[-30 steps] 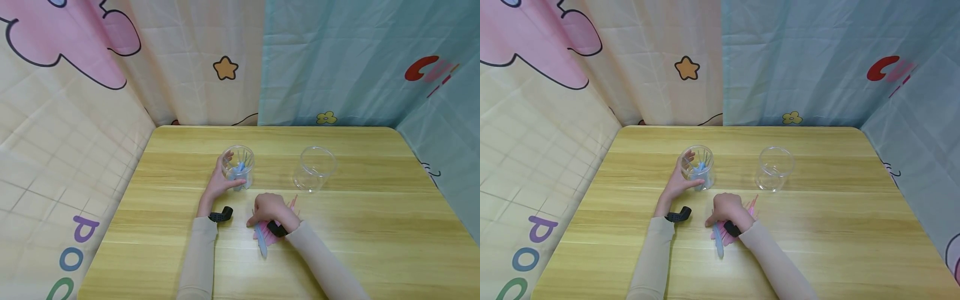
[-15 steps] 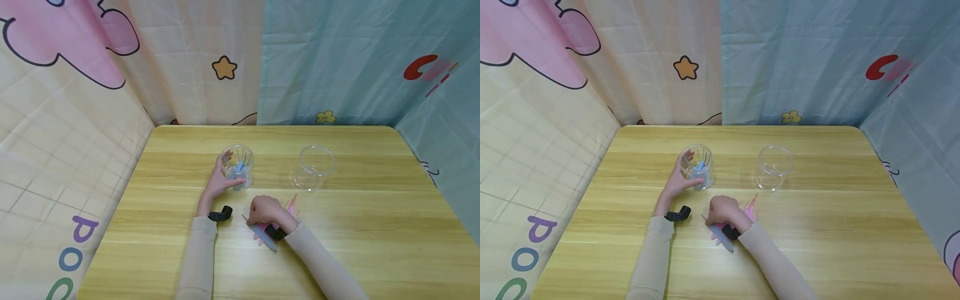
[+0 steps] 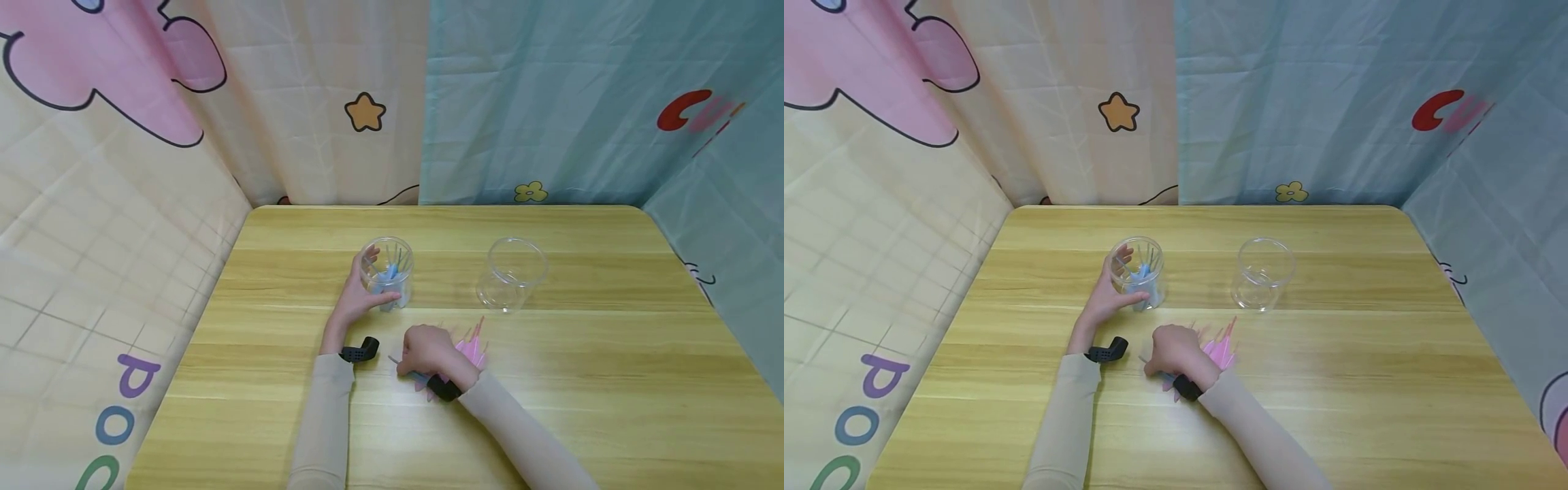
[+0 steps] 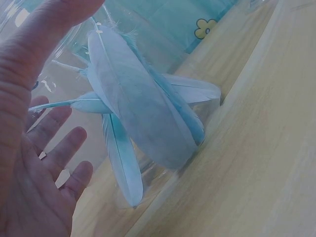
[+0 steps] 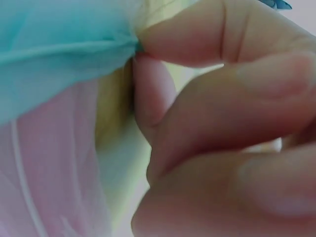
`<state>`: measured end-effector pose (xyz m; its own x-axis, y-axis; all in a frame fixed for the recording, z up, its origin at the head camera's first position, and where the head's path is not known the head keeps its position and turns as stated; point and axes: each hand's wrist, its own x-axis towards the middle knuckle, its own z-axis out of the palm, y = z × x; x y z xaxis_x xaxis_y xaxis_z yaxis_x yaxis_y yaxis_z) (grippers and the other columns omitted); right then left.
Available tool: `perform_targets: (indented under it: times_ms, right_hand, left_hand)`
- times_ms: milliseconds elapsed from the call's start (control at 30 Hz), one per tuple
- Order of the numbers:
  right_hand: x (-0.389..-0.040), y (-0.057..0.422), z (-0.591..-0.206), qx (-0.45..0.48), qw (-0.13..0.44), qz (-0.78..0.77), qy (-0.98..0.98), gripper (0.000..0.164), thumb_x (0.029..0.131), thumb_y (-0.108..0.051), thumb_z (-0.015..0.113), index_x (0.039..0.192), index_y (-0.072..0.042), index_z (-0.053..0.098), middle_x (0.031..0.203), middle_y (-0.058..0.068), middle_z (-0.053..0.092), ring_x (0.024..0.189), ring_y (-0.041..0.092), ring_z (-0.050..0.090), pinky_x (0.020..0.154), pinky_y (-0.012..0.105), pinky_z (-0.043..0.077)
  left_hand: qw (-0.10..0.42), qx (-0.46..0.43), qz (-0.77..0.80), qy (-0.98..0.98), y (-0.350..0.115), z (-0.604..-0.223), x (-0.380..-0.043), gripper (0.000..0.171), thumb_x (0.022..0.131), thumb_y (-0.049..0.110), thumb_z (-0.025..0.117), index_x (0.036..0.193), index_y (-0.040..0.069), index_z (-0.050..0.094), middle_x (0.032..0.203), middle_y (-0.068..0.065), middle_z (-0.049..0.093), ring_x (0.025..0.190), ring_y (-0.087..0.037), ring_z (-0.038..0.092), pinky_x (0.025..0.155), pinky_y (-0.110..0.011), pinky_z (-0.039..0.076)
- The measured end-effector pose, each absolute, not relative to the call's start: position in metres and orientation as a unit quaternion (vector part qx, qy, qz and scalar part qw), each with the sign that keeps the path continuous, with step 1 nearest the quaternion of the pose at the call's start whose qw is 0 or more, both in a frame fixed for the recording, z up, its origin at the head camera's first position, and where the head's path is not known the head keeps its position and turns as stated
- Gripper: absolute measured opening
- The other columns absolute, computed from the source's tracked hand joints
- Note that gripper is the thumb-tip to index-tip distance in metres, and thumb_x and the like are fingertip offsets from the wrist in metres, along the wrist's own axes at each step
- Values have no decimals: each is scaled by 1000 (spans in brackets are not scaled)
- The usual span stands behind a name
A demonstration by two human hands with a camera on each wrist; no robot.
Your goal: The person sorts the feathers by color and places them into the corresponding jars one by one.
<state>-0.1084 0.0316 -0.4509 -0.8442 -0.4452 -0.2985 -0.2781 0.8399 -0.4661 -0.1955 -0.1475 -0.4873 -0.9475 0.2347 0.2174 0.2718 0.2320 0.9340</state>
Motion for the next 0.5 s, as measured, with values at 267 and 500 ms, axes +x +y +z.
perform_targets:
  times_ms: [267,500]
  right_hand:
    - [-103,25,-455,-193,183,-176,948,22,64,-27,75,54,-19,56,53,-9,51,51,10,46,45,29,37]
    - [-104,30,-454,-196,195,-212,937,23,66,-27,74,53,-19,56,52,-9,49,49,11,45,44,28,36]
  left_hand:
    - [2,-154,-593,-790,-147,-475,-189,104,70,21,86,149,25,19,149,-3,32,135,-22,28,105,-54,24]
    - [2,-167,-598,-784,-146,-466,-184,104,71,18,85,150,19,18,150,-7,31,136,-24,27,106,-53,24]
